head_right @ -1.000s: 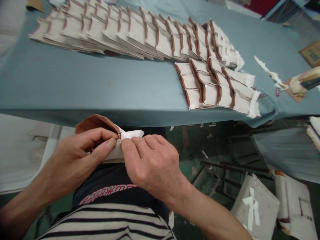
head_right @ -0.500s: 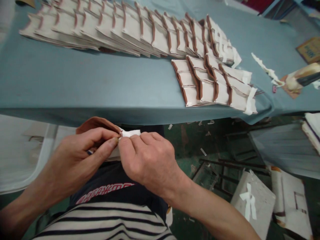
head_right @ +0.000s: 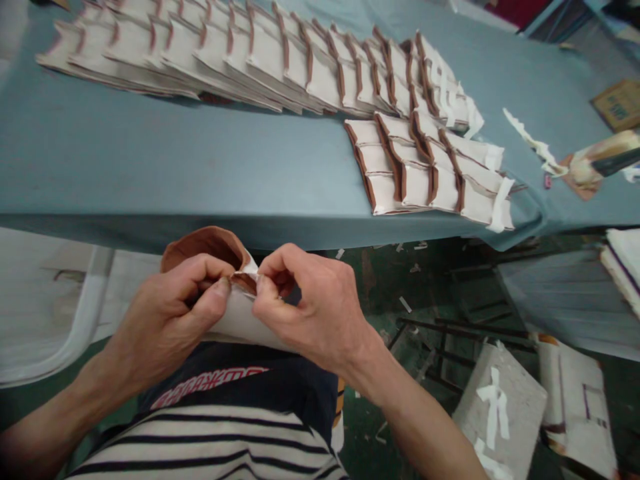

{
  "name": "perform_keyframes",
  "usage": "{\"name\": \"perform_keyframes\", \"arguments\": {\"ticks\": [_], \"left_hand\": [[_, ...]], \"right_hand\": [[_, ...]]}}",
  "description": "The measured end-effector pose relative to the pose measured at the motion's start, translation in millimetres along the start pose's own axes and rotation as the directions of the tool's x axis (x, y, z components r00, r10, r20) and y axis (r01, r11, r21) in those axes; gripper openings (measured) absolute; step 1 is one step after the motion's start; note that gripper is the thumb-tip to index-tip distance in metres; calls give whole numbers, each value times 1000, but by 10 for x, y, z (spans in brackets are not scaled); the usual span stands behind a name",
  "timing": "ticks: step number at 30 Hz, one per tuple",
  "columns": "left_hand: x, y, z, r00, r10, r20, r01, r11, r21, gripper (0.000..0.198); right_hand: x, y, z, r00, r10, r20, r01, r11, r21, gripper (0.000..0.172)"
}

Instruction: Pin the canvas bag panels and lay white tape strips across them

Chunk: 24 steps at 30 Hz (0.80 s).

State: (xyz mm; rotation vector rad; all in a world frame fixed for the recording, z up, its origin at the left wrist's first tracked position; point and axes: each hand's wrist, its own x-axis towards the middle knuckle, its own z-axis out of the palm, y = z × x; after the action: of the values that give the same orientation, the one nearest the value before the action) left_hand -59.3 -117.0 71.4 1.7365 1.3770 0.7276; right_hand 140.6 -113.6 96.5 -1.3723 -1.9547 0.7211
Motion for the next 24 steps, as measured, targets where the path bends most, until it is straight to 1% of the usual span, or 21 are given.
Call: {"name": "perform_keyframes", "arguments": {"ticks": [2, 6, 9, 14, 17, 20, 24], "left_hand": [[-13, 9, -6, 1000, -7, -2, 7, 999, -49, 18], [-42, 28, 4, 999, 37, -36, -40, 995, -96, 16], [-51, 26, 20, 996, 72, -53, -75, 995, -65, 16], [-55, 24, 37, 993, 100, -55, -101, 995, -19, 17], [-56, 32, 35, 990, 124, -61, -124, 992, -1, 17], [-49, 48, 28, 989, 132, -64, -131, 991, 8, 18], [-38, 78, 20, 991, 116, -62, -114, 993, 32, 19]], "right_hand": [[3, -7, -9, 999, -32, 14, 32, 999, 35, 13], [-8, -4, 15, 991, -129, 15, 129, 992, 5, 15], [-9, -22, -1, 987, -158, 35, 159, 987, -28, 15], [-3, -78, -74, 983, -160, 89, 166, 984, -65, 15], [-10, -84, -82, 976, -189, 106, 201, 972, -122, 16], [-22, -70, -61, 960, -265, 95, 280, 934, -223, 18], [-36, -55, -21, 914, -398, 83, 397, 834, -384, 24]]}}
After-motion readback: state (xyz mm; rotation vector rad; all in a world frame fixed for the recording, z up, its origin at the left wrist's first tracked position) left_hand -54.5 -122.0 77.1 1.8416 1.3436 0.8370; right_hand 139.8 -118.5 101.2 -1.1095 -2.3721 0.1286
